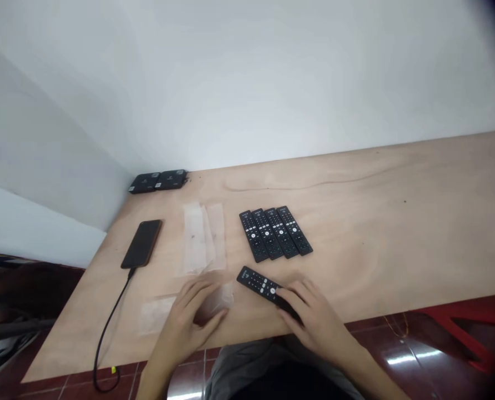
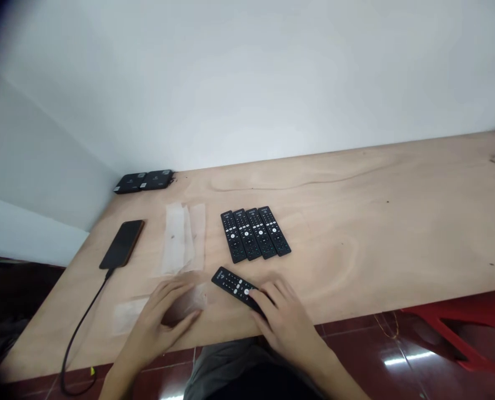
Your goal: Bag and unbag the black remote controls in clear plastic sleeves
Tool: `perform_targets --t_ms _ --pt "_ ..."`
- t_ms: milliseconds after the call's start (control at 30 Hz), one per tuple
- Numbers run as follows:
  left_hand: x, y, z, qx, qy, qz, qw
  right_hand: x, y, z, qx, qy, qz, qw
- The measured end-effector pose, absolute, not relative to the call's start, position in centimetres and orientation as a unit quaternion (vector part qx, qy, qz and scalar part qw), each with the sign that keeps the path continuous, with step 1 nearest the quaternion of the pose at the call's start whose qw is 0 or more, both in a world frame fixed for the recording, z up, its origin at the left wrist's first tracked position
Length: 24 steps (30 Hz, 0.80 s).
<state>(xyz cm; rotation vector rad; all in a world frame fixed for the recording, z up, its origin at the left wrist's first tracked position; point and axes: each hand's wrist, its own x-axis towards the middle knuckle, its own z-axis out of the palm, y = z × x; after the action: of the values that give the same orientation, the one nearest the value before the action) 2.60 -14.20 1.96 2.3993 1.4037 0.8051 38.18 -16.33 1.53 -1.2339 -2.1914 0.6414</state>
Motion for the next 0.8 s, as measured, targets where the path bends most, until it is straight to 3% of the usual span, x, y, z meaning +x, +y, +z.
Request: perform_targets --t_ms 333,800 --pt "6.6 -12.6 2.6 0.839 0.455 0.253 0.159 46.2 -15.3 2.2 -0.468 -0.753 0.361 0.29" --pt "10.9 -11.6 2.7 0.858 0.401 0.255 0.195 49.5 -13.3 2.0 -0.425 -0.726 0.428 0.33"
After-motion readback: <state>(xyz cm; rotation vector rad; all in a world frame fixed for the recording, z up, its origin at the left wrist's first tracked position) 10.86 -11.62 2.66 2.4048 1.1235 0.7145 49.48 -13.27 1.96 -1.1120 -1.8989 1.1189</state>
